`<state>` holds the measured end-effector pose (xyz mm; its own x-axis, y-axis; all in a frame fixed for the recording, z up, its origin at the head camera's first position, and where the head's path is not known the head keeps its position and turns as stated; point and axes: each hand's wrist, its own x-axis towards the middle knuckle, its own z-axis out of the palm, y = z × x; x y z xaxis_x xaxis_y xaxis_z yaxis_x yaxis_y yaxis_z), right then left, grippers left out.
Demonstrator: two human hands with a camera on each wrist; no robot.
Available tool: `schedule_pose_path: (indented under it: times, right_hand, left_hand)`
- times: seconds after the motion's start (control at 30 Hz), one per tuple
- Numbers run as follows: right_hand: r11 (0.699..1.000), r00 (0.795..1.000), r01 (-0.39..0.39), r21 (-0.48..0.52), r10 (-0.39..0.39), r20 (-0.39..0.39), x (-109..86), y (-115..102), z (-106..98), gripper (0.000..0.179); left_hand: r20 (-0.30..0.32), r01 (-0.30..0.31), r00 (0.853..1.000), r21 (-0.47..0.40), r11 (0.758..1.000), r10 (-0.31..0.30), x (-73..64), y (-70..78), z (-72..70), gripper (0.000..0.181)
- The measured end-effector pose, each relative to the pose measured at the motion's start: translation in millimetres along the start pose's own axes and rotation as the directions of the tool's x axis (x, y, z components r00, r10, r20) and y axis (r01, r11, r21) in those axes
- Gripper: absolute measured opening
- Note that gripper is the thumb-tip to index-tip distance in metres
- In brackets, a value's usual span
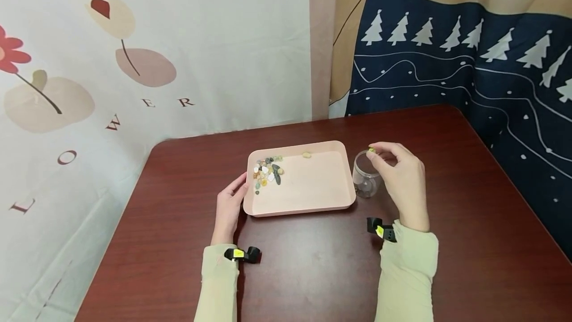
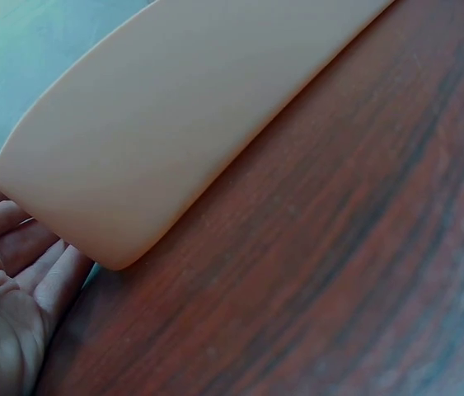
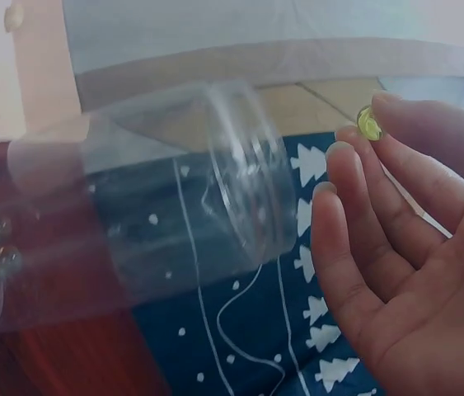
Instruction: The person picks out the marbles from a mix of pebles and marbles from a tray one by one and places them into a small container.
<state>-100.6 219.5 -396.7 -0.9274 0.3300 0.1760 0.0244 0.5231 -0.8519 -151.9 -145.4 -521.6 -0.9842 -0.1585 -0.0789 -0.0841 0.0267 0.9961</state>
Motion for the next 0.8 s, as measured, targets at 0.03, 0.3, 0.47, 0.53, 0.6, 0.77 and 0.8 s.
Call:
schedule_pose_path:
  times: [0.03,0.3,0.47,0.53,0.6,0.77,0.8]
  right_hand:
    - [1.000,1.000,-0.010,0.002,0.010,-0.004,0.3,1.9,-0.4,0.032]
    - [0.998,0.998,-0.066,0.019,0.066,-0.011,3.2,12.5,-1.9,0.036]
    - [0.996,0.996,-0.085,-0.011,0.085,-0.012,4.3,15.3,-3.4,0.037]
    - [0.996,0.996,-0.088,-0.023,0.087,-0.006,4.6,17.3,-3.9,0.038]
    - [0.996,0.996,-0.087,-0.022,0.087,-0.004,5.3,19.1,-3.6,0.038]
    - [0.996,0.996,-0.093,-0.012,0.093,-0.017,6.2,23.9,-3.6,0.038]
    - [0.996,0.996,-0.092,-0.011,0.091,-0.018,6.3,24.7,-3.7,0.038]
  left_hand:
    - [0.001,-0.001,1.000,-0.001,1.000,0.001,0.0,-0.3,0.1,0.032]
    - [-0.006,-0.011,1.000,0.007,1.000,0.011,0.3,-1.6,0.6,0.032]
    - [-0.008,-0.008,1.000,0.014,1.000,0.008,-0.3,-1.1,0.2,0.032]
    - [-0.007,-0.004,1.000,0.015,1.000,0.004,-0.9,-1.1,0.0,0.032]
    - [-0.005,-0.005,1.000,0.013,1.000,0.005,-1.2,-0.9,-0.1,0.032]
    - [-0.002,-0.003,1.000,0.003,1.000,0.003,-1.2,-0.4,0.1,0.032]
    - [-0.004,-0.003,1.000,0.005,1.000,0.003,-1.2,-0.2,0.2,0.032]
